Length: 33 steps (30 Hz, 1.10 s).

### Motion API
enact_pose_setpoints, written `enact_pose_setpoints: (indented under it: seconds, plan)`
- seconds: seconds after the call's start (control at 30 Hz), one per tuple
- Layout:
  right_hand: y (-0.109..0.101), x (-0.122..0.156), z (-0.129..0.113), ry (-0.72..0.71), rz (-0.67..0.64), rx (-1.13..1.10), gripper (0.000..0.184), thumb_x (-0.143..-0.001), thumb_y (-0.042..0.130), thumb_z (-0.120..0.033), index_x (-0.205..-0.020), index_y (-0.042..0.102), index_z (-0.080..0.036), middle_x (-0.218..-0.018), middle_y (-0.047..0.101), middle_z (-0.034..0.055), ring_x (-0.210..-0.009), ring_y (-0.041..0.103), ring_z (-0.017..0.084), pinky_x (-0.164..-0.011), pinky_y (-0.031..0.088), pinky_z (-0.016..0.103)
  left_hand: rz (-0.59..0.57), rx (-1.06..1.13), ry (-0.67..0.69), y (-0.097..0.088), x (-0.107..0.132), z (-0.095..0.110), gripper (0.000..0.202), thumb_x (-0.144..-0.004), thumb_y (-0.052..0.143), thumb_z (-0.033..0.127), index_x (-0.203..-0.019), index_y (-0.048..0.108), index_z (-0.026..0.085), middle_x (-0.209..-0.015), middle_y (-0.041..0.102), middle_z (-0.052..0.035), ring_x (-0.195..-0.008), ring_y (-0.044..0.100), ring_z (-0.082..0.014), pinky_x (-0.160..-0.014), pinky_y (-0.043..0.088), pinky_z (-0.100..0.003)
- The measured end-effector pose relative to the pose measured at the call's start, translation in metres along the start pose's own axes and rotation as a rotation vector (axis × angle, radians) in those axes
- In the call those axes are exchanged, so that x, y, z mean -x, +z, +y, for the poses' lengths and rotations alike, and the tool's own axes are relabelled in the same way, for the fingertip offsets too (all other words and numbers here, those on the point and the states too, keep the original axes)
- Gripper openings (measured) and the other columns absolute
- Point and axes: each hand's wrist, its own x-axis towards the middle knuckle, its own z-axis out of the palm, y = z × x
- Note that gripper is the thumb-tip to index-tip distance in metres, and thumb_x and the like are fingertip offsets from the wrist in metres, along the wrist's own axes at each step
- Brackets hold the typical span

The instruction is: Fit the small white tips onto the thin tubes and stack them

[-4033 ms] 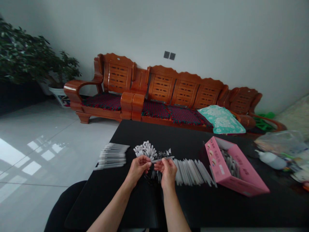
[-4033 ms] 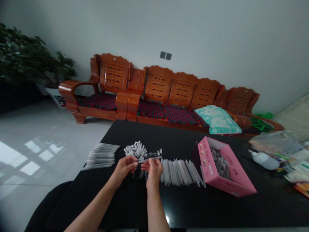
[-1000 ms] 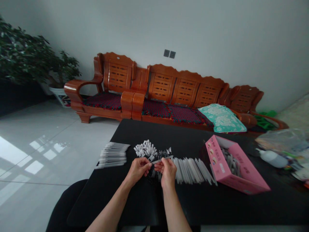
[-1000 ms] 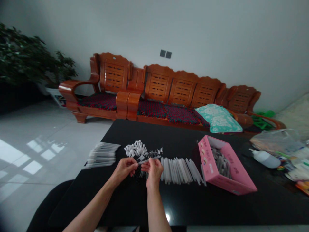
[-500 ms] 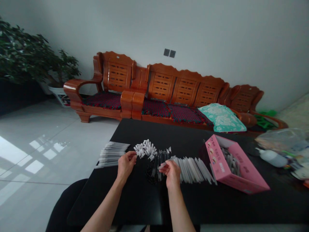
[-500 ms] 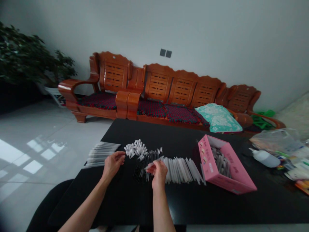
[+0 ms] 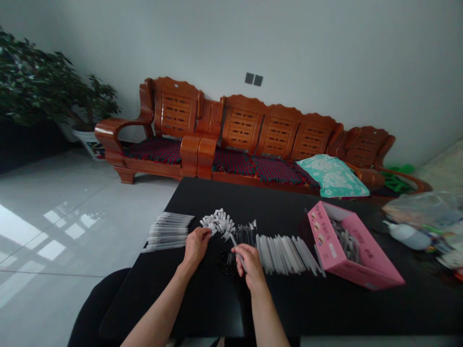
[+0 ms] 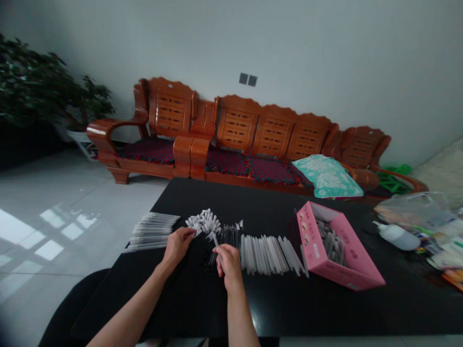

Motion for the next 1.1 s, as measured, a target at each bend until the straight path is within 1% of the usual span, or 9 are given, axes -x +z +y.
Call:
enact_pose_setpoints:
  seconds: [0.13,0.27,0.5,0.57,0.63,0.8,0.87,0.97,1.1]
  plan:
    - [0.000,0.001,-0.002,-0.004,0.006,0.005,0.023,-0.070,0.060,-0.037,-0.070,0.063,-0.014,-0.034,0.043,-0.0086,-0.023,0.029,0.005,-0.026,0.017,0.017,-0.043,-0.172,0.064,0.005,-0.008,0.010,0.016,-0.083,0.056,0.018,-0.091,0.070,0.021,-0.093,0.068,-0.0048,-0.085,0.063,-0.0176,-0.075,0.043,-0.025]
    - [0.000,0.002,-0.001,-0.008,0.000,0.012,0.024,-0.070,0.060,-0.037,-0.070,0.063,-0.013,-0.034,0.043,-0.0083,-0.022,0.030,0.005,-0.026,0.016,0.017,-0.119,-0.283,0.085,0.010,-0.010,0.015,0.011,-0.083,0.058,0.021,-0.091,0.066,0.023,-0.091,0.066,-0.0038,-0.083,0.062,-0.0183,-0.069,0.039,-0.025]
    - [-0.002,0.000,-0.002,-0.004,-0.009,0.013,0.024,-0.071,0.060,-0.037,-0.073,0.063,-0.013,-0.033,0.044,-0.0083,-0.022,0.031,0.006,-0.026,0.018,0.018,-0.141,-0.205,0.063,0.015,-0.009,0.016,0.018,-0.074,0.065,0.015,-0.091,0.065,0.021,-0.084,0.065,-0.0026,-0.076,0.060,-0.0169,-0.064,0.036,-0.024]
    - [-0.001,0.001,-0.004,-0.008,-0.014,0.019,0.025,-0.071,0.060,-0.038,-0.074,0.063,-0.013,-0.034,0.045,-0.0081,-0.023,0.032,0.006,-0.026,0.018,0.018,-0.114,-0.079,0.013,0.014,-0.009,0.016,0.022,-0.072,0.064,0.013,-0.091,0.068,0.022,-0.080,0.065,-0.0018,-0.073,0.059,-0.0158,-0.065,0.037,-0.024]
    - [0.002,0.002,-0.006,-0.028,-0.017,0.025,0.027,-0.072,0.059,-0.039,-0.076,0.062,-0.013,-0.035,0.045,-0.0080,-0.023,0.033,0.007,-0.026,0.020,0.018,-0.082,0.139,-0.077,0.011,-0.008,0.017,0.024,-0.071,0.064,0.014,-0.093,0.071,0.021,-0.076,0.064,-0.0012,-0.069,0.057,-0.0146,-0.065,0.039,-0.024]
    - [0.013,0.010,-0.009,-0.086,-0.049,0.114,0.030,-0.080,0.052,-0.042,-0.083,0.063,-0.014,-0.036,0.042,-0.0089,-0.026,0.032,0.007,-0.029,0.020,0.019,-0.102,0.970,-0.436,0.000,-0.001,0.021,0.032,-0.072,0.066,0.023,-0.103,0.070,0.016,-0.070,0.063,-0.0022,-0.062,0.057,-0.0119,-0.055,0.043,-0.020]
    - [0.019,0.014,-0.009,-0.136,-0.067,0.197,0.029,-0.083,0.051,-0.040,-0.081,0.064,-0.014,-0.037,0.039,-0.0094,-0.030,0.030,0.006,-0.032,0.019,0.019,-0.125,1.220,-0.549,-0.005,0.002,0.023,0.031,-0.072,0.068,0.021,-0.102,0.069,0.014,-0.070,0.064,-0.0030,-0.060,0.058,-0.0103,-0.055,0.045,-0.019]
    - [0.028,0.019,-0.013,-0.285,-0.089,0.346,0.027,-0.084,0.052,-0.036,-0.072,0.064,-0.015,-0.045,0.039,-0.0072,-0.040,0.034,0.007,-0.039,0.021,0.020,-0.117,1.398,-0.620,-0.011,0.004,0.024,0.023,-0.075,0.067,0.017,-0.098,0.068,0.013,-0.068,0.064,-0.0030,-0.057,0.059,-0.0089,-0.053,0.048,-0.018]
    - [0.037,0.024,-0.021,-0.439,-0.123,0.493,0.027,-0.084,0.052,-0.030,-0.065,0.062,-0.015,-0.051,0.041,-0.0049,-0.049,0.036,0.009,-0.045,0.023,0.022,-0.045,1.441,-0.640,-0.013,0.003,0.026,0.013,-0.078,0.065,0.015,-0.091,0.067,0.013,-0.070,0.066,-0.0033,-0.055,0.060,-0.0086,-0.052,0.050,-0.017]
